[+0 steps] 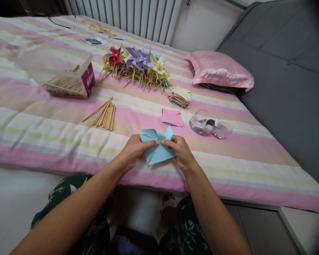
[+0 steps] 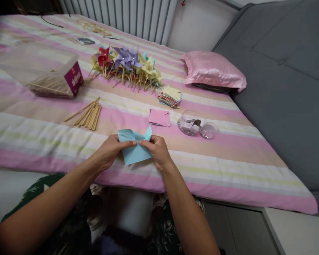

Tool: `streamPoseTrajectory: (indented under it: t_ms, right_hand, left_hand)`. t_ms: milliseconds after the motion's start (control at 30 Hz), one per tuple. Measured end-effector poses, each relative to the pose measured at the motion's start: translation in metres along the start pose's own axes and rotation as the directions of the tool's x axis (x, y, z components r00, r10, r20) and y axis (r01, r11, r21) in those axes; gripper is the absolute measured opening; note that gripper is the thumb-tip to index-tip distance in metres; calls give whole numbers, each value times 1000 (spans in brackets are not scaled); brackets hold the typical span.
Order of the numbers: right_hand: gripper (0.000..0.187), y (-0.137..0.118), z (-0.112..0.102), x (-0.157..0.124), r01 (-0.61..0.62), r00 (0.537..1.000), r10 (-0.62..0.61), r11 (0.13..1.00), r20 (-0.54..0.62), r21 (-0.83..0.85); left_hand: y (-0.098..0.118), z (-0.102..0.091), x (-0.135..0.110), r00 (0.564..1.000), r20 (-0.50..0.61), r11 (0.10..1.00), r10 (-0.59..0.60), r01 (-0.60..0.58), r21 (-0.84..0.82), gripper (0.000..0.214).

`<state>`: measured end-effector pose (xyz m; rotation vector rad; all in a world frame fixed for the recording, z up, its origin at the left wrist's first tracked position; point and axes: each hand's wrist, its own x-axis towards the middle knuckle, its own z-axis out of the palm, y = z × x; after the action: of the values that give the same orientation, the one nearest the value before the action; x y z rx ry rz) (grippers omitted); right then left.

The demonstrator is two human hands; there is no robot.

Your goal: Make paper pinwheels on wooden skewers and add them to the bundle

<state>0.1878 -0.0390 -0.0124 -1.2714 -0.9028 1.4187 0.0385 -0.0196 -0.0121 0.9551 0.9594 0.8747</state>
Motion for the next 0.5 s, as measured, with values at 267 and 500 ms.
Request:
streamPoseTrajectory:
  t_ms: [267, 500]
  right_hand:
    - [21, 2, 1, 1, 40, 999, -41, 997, -8, -63]
    - [33, -1, -4, 3, 250, 968, -252, 966, -20, -74]
  left_hand:
    - [0, 2, 0, 1000, -13, 1000, 22, -22, 5, 19]
    - [3, -4, 5, 983, -182, 995, -13, -6, -103, 27]
